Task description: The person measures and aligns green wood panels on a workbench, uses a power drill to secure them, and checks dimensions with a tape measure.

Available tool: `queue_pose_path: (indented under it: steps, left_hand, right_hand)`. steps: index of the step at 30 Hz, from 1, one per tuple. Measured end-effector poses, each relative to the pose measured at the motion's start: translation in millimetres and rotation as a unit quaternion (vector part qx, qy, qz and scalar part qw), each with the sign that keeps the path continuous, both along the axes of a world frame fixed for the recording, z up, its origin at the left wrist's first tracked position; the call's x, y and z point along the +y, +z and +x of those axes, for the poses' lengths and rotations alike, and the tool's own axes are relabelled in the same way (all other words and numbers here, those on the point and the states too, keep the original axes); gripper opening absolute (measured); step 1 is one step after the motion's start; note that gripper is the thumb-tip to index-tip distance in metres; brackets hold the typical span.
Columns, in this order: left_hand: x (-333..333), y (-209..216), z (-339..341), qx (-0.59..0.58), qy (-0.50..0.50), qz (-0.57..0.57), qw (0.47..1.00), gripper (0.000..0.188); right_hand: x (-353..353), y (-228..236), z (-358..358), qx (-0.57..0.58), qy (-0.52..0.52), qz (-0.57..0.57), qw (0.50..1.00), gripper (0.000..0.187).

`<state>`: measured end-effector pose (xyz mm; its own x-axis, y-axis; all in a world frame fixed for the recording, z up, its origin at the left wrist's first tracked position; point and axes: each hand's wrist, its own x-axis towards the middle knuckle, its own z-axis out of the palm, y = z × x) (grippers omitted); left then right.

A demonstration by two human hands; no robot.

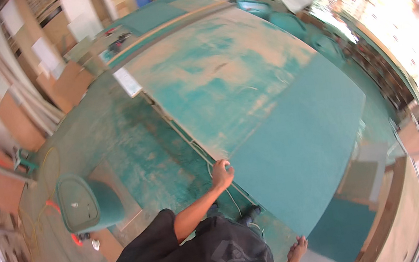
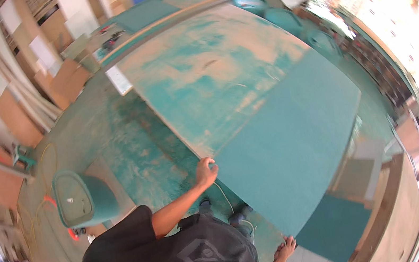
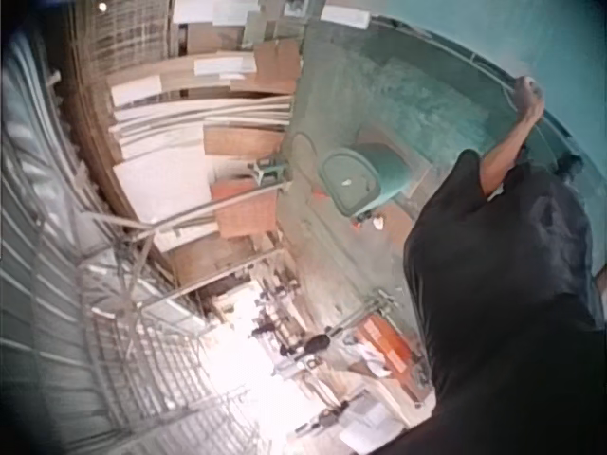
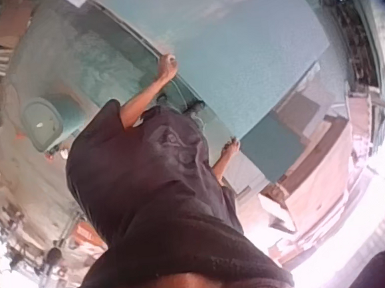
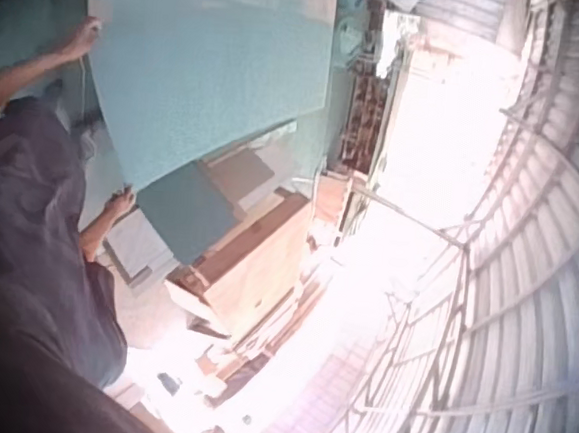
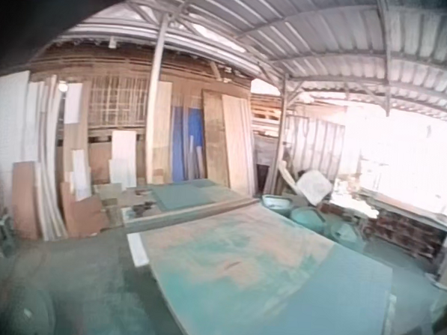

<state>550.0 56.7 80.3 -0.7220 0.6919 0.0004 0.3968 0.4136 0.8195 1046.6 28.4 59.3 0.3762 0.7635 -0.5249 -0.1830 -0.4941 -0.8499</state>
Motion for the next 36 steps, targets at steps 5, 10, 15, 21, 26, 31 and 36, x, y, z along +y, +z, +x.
queue_pose_path:
  steps: [5,10,15,21,26,31,36]
  left_hand:
    - [-22,-5,11,-0.15,0.166,-0.103,0.969,0.045]
    - [-7,-27,10,-0.469,0.148,0.007,0.871,0.055]
    - [6,-33,2,-0.465,0.189,0.013,0.865,0.056]
    - [-6,-15,7,-0.455,0.163,0.014,0.875,0.055]
    - [-84,-12,97,-0.479,0.09,-0.073,0.87,0.044]
    - [-142,-32,141,-0.477,-0.208,-0.322,0.791,0.061]
    - [-81,-25,121,-0.325,-0.108,-0.209,0.916,0.068]
  right_hand:
    - [9,-7,4,-0.047,0.035,0.014,0.998,0.029]
    - [16,-6,10,0.004,0.016,0.003,1.0,0.023]
    - [20,-1,10,-0.006,0.035,-0.005,0.999,0.025]
    - [6,6,1,-0.036,0.025,-0.068,0.997,0.038]
    - [-22,32,-20,-0.049,0.032,-0.099,0.993,0.048]
    - [-42,30,-31,-0.017,-0.082,-0.141,0.987,0.043]
    - [-51,14,36,0.0,-0.083,-0.073,0.994,0.035]
